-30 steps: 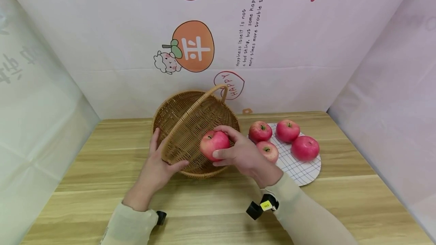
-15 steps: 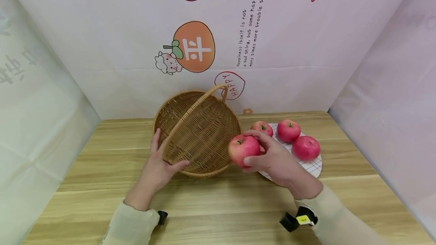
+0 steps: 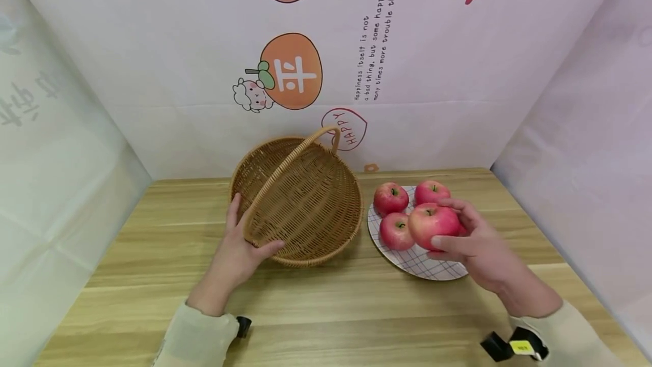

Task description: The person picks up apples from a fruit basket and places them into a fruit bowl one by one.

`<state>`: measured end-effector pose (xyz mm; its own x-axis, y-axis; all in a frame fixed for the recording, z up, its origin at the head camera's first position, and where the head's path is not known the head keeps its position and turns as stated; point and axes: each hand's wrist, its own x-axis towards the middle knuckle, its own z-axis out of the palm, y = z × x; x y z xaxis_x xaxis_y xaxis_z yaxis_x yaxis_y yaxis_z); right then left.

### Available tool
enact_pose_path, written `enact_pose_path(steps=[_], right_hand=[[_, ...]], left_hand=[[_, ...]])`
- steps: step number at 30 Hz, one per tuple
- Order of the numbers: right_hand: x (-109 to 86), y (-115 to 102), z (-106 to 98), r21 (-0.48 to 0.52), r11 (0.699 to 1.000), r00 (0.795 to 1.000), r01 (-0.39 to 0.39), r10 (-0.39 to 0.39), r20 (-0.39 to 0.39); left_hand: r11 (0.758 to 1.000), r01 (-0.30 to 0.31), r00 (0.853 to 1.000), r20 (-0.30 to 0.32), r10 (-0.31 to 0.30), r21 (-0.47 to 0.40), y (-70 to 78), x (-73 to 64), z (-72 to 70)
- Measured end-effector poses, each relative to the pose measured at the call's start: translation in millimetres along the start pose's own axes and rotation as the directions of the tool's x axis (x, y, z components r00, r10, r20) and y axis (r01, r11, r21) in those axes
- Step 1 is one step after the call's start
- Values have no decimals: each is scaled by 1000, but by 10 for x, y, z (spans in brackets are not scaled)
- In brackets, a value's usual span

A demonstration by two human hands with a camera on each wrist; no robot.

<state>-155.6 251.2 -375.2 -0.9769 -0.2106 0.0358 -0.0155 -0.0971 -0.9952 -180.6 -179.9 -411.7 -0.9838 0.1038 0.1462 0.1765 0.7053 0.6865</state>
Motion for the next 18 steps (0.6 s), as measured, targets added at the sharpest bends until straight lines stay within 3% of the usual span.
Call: enact_pose_path(steps=[8, 18], right_hand=[[-150, 81, -284, -8, 999, 995, -38, 37, -97], [-209, 282, -414, -50, 994, 987, -94, 86, -136]], left_hand=[[1000, 8, 1000, 6, -8, 8, -20, 8, 5], [1000, 14, 1000, 9, -14, -1, -23, 9, 4]])
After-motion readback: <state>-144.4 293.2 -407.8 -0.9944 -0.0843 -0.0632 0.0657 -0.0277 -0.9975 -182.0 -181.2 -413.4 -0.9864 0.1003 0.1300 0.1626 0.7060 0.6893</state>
